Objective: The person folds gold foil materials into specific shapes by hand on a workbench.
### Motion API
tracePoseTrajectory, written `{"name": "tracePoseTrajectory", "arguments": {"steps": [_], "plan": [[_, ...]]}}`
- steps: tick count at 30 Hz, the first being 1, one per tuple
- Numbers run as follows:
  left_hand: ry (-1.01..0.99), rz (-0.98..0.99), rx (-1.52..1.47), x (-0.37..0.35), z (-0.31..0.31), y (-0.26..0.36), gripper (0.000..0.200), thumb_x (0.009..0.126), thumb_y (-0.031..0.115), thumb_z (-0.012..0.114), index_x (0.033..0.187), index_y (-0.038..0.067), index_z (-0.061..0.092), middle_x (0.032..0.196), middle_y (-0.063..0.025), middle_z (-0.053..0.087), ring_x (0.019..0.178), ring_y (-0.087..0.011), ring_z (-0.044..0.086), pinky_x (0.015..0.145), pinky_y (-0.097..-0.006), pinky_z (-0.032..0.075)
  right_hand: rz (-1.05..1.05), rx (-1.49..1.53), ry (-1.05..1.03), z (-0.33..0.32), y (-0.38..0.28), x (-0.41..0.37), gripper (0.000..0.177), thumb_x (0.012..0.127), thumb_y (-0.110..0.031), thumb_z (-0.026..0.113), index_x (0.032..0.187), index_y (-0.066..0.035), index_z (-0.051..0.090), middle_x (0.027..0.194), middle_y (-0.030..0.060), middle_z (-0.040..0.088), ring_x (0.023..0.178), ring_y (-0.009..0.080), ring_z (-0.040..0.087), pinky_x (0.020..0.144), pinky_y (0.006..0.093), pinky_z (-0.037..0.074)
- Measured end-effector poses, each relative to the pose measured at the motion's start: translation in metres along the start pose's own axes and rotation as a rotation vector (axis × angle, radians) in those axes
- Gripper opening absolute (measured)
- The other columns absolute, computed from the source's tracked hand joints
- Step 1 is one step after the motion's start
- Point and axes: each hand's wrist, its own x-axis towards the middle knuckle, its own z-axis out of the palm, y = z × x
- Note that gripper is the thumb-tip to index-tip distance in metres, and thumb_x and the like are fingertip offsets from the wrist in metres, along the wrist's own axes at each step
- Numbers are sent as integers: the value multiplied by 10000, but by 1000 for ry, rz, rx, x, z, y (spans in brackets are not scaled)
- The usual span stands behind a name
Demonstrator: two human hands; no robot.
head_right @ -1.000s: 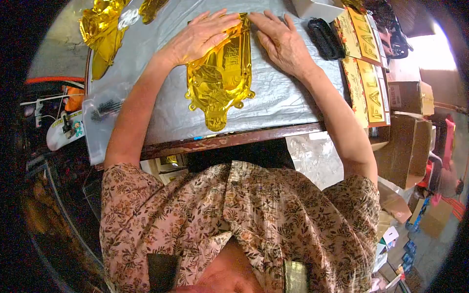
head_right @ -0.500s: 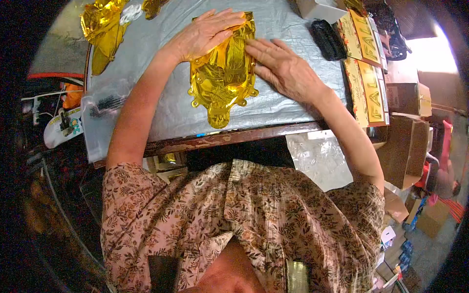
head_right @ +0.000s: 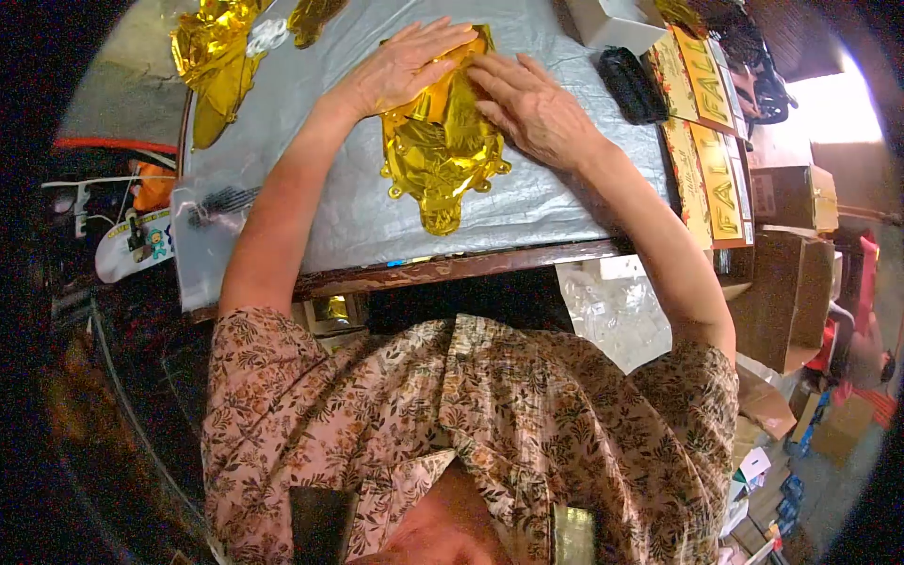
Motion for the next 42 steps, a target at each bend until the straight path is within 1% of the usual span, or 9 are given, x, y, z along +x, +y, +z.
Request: {"name": "tracePoseTrajectory", "arguments": {"steps": [4,6,9,12,22,27,30,40,42], "plan": [[97,-40,-122,-4,-18,6,405,1056,270,552,1429,122,600,1496,-108,572,1411,-319,500,1169,-439,385,-3,-11,-74,6,-1,-5,474,1043,-225,567,1469,-28,496,1521,143,507,1423,314,467,1242,478,299],[191,-197,-151,-22,-34,10,318,1024,201,607,1307,76,681,1343,-123,674,1262,-330,618,1060,-402,486,5,-2,-59,7,0,-5,473,1041,-226,571,1461,-20,502,1513,146,512,1424,313,465,1240,478,302],[183,-56,-46,-45,-47,15,243,989,119,639,1206,45,722,1218,-124,725,1154,-331,669,992,-394,534,5,24,-27,8,2,-4,455,1039,-220,576,1448,-28,520,1504,152,519,1417,318,474,1237,481,307],[78,-66,-47,-60,-46,18,247,969,78,649,1205,43,716,1224,-124,724,1172,-329,662,1006,-402,528,-22,82,6,0,-1,-5,416,1036,-185,578,1430,-55,547,1475,152,550,1383,334,508,1221,486,327],[88,-19,-57,-68,-50,24,286,962,77,654,1242,40,704,1287,-121,706,1222,-325,649,1033,-402,527,-89,171,-64,-6,3,-14,337,1028,-111,568,1352,-24,608,1432,128,594,1317,345,565,1128,434,454],[-112,-29,-55,-95,-80,51,437,900,-4,649,1334,43,659,1380,-117,663,1299,-309,614,1110,-393,489,-78,236,4,2,6,-17,327,1018,-71,576,1341,-52,619,1401,133,611,1265,363,603,1026,423,545],[-164,22,-34,-99,-80,58,492,881,-26,629,1365,60,644,1410,-102,646,1336,-308,584,1142,-397,462,-63,254,21,4,8,-18,344,1006,-47,579,1348,-59,613,1390,132,621,1254,366,614,1025,420,550],[-43,161,115,-69,-48,79,565,799,-20,633,1352,91,650,1357,-117,666,1287,-295,608,1129,-414,470,-83,201,57,8,8,-19,371,983,8,575,1342,-77,618,1364,129,645,1225,367,638,1003,417,566],[-21,16,-105,-72,-42,87,541,831,36,704,1366,88,646,1349,-104,677,1267,-305,624,1117,-429,473,-102,197,80,7,8,-17,390,986,-17,577,1368,-92,600,1355,136,652,1201,376,652,998,426,569]]}}
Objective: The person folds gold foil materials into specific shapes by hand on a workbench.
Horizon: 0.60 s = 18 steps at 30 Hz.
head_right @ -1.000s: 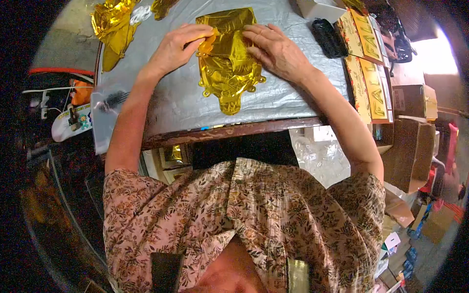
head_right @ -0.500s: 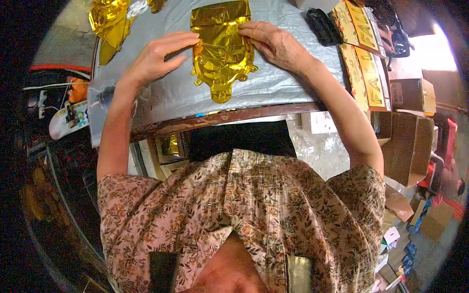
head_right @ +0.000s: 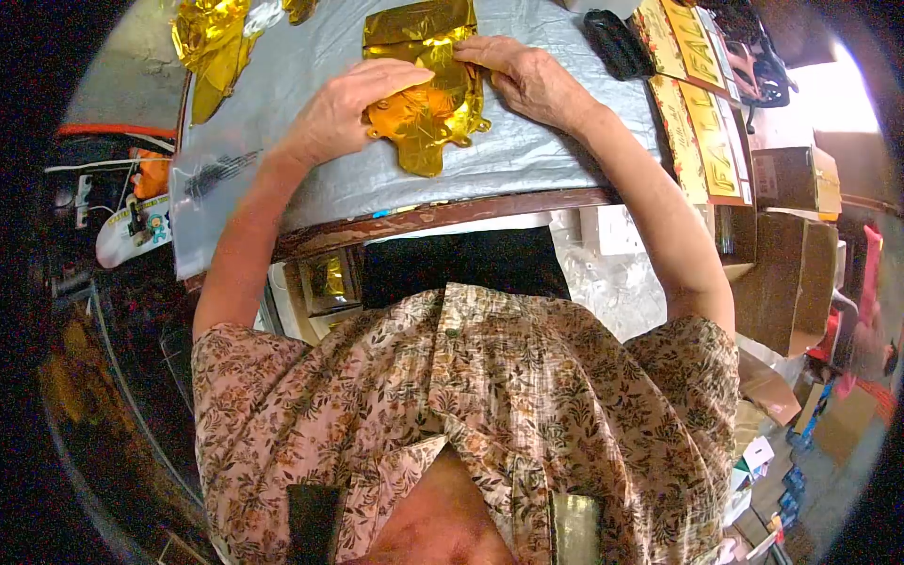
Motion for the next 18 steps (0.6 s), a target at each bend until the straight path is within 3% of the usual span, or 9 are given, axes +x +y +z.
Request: {"name": "tracePoseTrajectory", "arguments": {"steps": [4,6,7,9,10,12,16,18], "plan": [[116,-48,-11,-1,9,2,389,884,72,713,1273,57,702,1214,-145,728,1161,-310,689,1025,-397,530,172,73,-38,-6,-7,-2,387,999,-75,580,1385,-104,589,1343,145,660,1179,381,665,990,439,570],[204,-306,-190,0,7,6,250,967,202,700,1129,19,749,1003,-180,748,934,-286,736,848,-358,565,124,101,-13,-7,-7,-1,401,1008,-118,583,1409,-115,570,1244,167,704,1101,357,712,943,428,580],[27,-669,-169,7,-8,15,442,985,417,699,976,-22,753,724,-157,687,700,-191,672,691,-369,524,122,102,-17,-8,-10,-1,401,1008,-118,583,1409,-115,570,1244,167,704,1101,357,712,943,428,580],[82,-669,-236,5,4,-9,499,989,465,680,944,-28,744,684,-124,652,668,-163,617,657,-356,498,326,201,-62,-14,-17,1,334,1023,-184,616,1347,-104,623,1078,175,740,937,313,737,853,415,574],[136,-663,-301,7,6,-17,557,992,512,661,912,-34,735,643,-90,617,636,-136,562,623,-342,472,323,200,-63,-15,-18,3,334,1023,-184,616,1347,-104,623,1078,175,740,937,313,737,853,415,574],[157,-647,-344,7,6,-23,576,997,529,647,908,-34,733,648,-64,612,642,-122,549,620,-332,467,362,158,-79,-17,-19,7,305,1024,-273,655,1248,-67,683,923,162,739,776,243,683,774,386,544],[313,-592,-508,11,11,-24,571,981,547,670,922,-16,741,674,4,588,661,-89,495,608,-309,443,450,198,-17,-9,-18,11,332,1021,-340,669,1143,-38,727,863,143,728,721,176,615,741,364,523],[253,-663,-414,10,-1,-17,527,966,519,703,944,-5,752,700,-7,617,675,-93,536,635,-308,469,520,198,-25,-6,-14,12,308,1025,-314,669,1127,-31,736,845,118,726,736,122,588,742,327,519]]}}
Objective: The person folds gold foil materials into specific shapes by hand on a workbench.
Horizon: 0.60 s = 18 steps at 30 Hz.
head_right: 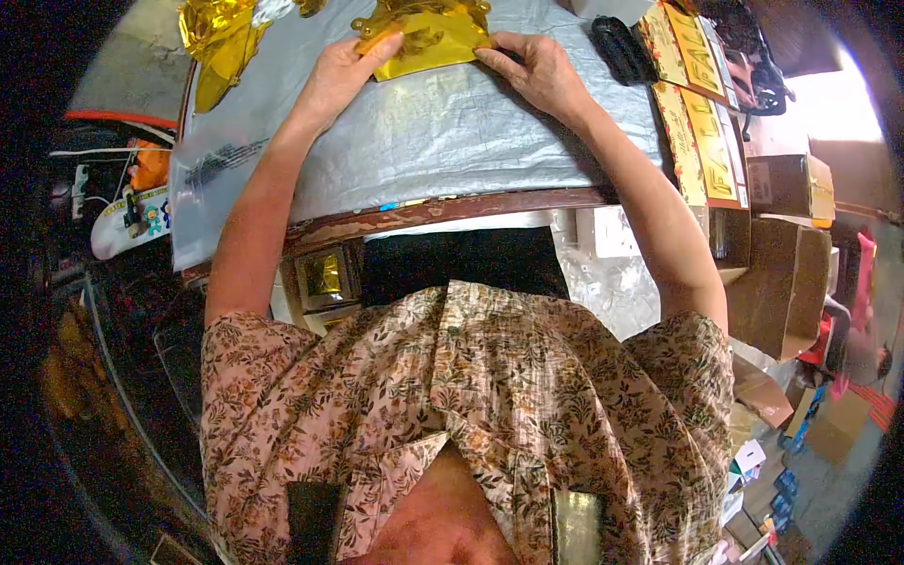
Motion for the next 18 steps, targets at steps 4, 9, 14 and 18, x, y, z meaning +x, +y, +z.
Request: {"name": "tracePoseTrajectory", "arguments": {"steps": [4,9,14,18], "plan": [[23,144,53,-18,-5,5,420,908,391,800,1021,-12,766,888,-51,723,785,-123,673,749,-307,546,-51,49,8,1,4,0,294,1021,-293,678,1113,-21,741,850,95,734,753,99,587,751,311,520],[14,225,113,-26,-6,-17,351,863,257,839,1075,-11,756,1085,-83,736,949,-185,708,866,-316,549,-128,70,22,0,2,-5,233,1009,-218,683,1114,-15,727,836,164,714,701,149,584,713,351,530],[32,380,154,-23,-2,-23,258,857,180,836,1034,4,772,1067,-95,726,995,-239,694,894,-326,536,-94,183,-5,1,8,-7,288,958,-126,728,1193,39,699,1243,145,734,1076,184,700,953,339,552],[29,335,135,-25,-4,-16,218,876,139,813,987,-40,754,1068,-111,721,1002,-231,687,902,-326,526,-95,119,33,0,-3,-8,243,955,-113,726,1157,22,716,1256,168,722,1057,239,709,939,353,552]]}}
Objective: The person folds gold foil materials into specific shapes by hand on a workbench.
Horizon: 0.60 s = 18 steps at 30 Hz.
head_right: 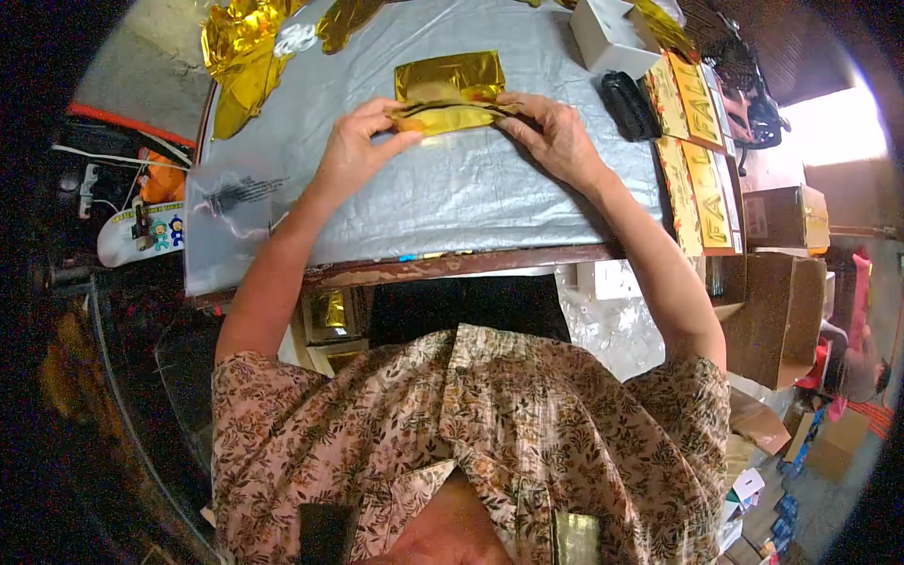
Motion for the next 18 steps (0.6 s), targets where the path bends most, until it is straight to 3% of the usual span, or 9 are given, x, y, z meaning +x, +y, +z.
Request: {"name": "tracePoseTrajectory", "arguments": {"steps": [3,5,8,13,15,18], "plan": [[47,-37,-77,1,5,-5,259,867,203,812,965,-32,763,1054,-118,733,956,-262,710,854,-350,548,-16,-33,17,1,-2,0,200,955,-115,720,1098,24,716,1285,180,702,1054,276,704,921,358,554],[36,-92,-77,1,3,-3,260,864,209,814,949,-32,766,1060,-118,733,956,-263,710,850,-350,546,-14,4,24,1,0,1,253,954,-111,720,1189,-18,736,1348,190,669,1245,290,632,1060,375,481],[20,-189,-67,2,2,1,276,857,232,818,918,-33,770,1067,-117,734,956,-265,710,844,-351,543,-69,-105,51,5,4,4,257,936,-119,735,1171,-15,739,1402,186,629,1288,299,574,1097,396,436],[38,-266,-78,6,5,2,319,853,286,817,880,-28,768,1074,-109,734,947,-268,711,830,-350,541,-35,-255,156,11,-8,1,265,899,-168,778,1111,-11,754,1349,163,632,1217,322,537,1081,419,405],[-13,-331,-68,7,3,6,243,869,168,823,862,-62,743,1034,-112,706,939,-207,674,846,-298,502,52,-202,229,12,-9,2,220,887,-170,789,1027,-4,759,1250,141,648,1148,310,546,1036,414,422],[-39,-323,-19,11,-2,10,245,856,168,834,841,-56,738,996,-105,693,921,-213,673,828,-304,507,83,-224,191,11,-11,4,198,873,-172,800,953,1,748,1189,111,648,1099,287,543,995,402,429]]}}
